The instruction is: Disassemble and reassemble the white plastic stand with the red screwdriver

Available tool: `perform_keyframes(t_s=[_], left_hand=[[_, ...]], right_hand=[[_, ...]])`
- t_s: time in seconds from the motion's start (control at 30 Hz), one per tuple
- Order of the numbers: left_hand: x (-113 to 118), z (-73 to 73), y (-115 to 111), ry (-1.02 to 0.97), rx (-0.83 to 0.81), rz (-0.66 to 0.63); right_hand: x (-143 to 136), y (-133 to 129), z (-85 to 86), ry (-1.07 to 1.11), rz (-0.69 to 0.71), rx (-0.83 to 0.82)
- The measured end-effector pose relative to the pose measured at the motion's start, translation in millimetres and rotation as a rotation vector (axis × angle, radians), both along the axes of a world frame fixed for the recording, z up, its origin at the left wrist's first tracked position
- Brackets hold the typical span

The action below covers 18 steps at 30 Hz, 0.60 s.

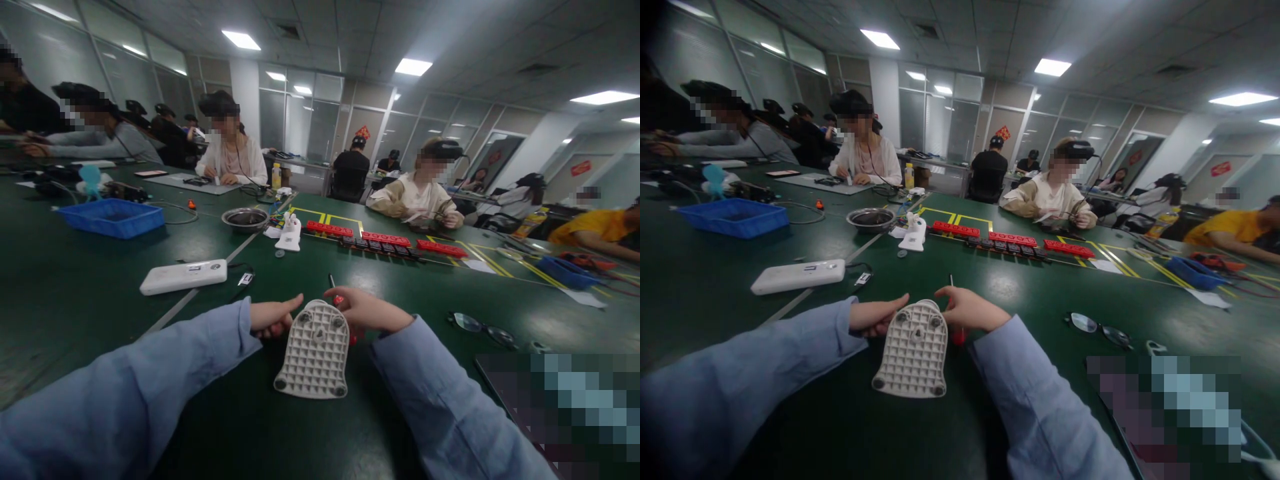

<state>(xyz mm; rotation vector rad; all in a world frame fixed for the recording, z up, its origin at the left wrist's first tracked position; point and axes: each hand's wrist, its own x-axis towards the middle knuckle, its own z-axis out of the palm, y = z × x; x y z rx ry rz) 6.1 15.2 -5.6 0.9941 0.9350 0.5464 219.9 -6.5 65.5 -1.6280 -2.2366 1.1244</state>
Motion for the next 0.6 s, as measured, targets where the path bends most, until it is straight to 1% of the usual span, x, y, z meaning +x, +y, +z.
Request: perform_keyframes(t_s=[0.07, 0.1, 0.13, 0.23, 0.3, 0.37, 0.4, 0.47, 0.53, 0.6], left_hand=[[-10, 9.3, 10, -0.037, -0.115, 0.036], [-12, 11.9, 14, -0.079, -0.136, 0.080], [-13, 12.7, 18, -0.136, -0.132, 0.139], [-8, 5.9, 21, -0.278, -0.119, 0.284], [-3, -1.2, 19, -0.320, -0.141, 0.318], [0, -5.3, 15, -0.329, -0.170, 0.336], [1, -5.5, 13, -0.327, -0.182, 0.347], [2, -3.0, 10, -0.321, -0.197, 0.365], [2, 1.1, 9, -0.319, -0.199, 0.373], [1, 3.8, 8, -0.310, -0.198, 0.380]], right_hand=[[7, 5, 1.3, -0.070, -0.134, 0.213], [9, 8, -1.3, -0.095, -0.202, 0.296], [10, 10, -6.1, -0.111, -0.252, 0.335], [7, 16, -29.7, -0.131, -0.313, 0.306], [4, 20, -44.1, -0.102, -0.330, 0.271], [4, 25, -49.2, -0.023, -0.350, 0.260], [6, 26, -47.1, 0.035, -0.364, 0.262], [11, 28, -33.9, 0.174, -0.398, 0.279], [18, 24, -11.9, 0.313, -0.435, 0.315], [26, 16, 13.6, 0.576, -0.456, 0.336]])
